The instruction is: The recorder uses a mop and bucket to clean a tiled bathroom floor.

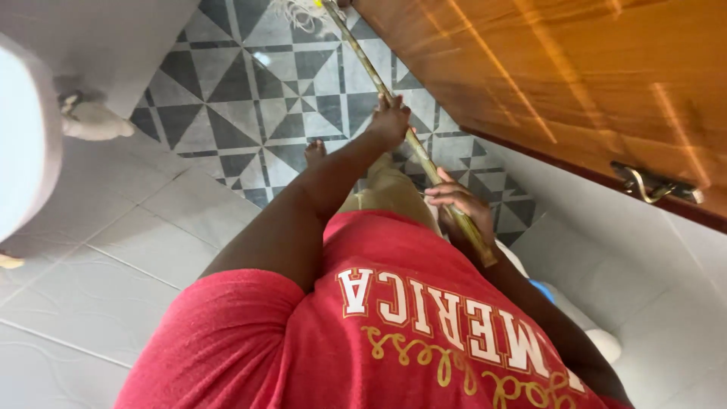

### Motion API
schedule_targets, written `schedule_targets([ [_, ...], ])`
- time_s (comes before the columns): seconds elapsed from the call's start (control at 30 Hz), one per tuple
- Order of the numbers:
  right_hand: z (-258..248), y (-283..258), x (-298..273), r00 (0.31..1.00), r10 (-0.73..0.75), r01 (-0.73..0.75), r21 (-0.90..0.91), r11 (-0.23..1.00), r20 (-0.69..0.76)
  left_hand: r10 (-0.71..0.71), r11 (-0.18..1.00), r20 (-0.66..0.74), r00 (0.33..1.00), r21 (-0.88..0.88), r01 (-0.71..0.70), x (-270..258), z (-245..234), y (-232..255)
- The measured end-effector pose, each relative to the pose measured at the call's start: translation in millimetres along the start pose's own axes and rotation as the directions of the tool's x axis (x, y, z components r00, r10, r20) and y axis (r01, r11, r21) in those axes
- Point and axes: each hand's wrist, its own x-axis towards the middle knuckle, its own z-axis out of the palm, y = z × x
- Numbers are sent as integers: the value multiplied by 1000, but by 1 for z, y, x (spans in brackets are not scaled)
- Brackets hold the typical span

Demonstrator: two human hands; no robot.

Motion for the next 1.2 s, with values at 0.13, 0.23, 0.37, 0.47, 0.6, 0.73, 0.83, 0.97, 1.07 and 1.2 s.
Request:
schedule_targets([
  [0.13, 36, 15, -4, 947, -285, 250, 215, 944, 146, 153, 958, 198, 968, 212, -194, -35, -9, -33],
  [0.23, 60, 103, -39, 969, -184, 144, 223, 964, 167, 36, 970, 255, 966, 226, -95, -56, -32, -32],
  [0.37, 88, 126, -44, 931, -244, 171, 268, 948, 272, -34, 941, 219, 975, 337, -42, -58, -23, -44],
  [0.47, 107, 65, 23, 977, -194, 172, 218, 961, 84, -108, 936, 197, 974, 352, 33, -46, -59, -61],
  [0.6, 119, 57, 84, 980, -45, 82, 184, 980, -194, 12, 924, 86, 996, 379, -44, -21, -58, -101],
  [0.73, 106, 56, 82, 979, -43, 87, 217, 972, -199, 1, 928, 162, 987, 366, -61, -10, -56, -101],
  [0.83, 82, 39, 64, 989, -67, 79, 86, 993, -135, 5, 876, 149, 989, 477, -77, -5, -39, -82],
  [0.97, 36, -4, 25, 995, 44, -48, -46, 998, -87, 63, 892, 373, 926, 395, -220, -30, -50, 8],
  [1.07, -12, -45, 6, 1000, 2, -2, 60, 998, -3, 128, 896, 299, 946, 373, -239, -33, 0, 38],
  [1.2, -48, -27, -29, 970, 234, -239, 70, 969, 65, 1, 945, 360, 933, 304, -118, -52, -77, 133],
])
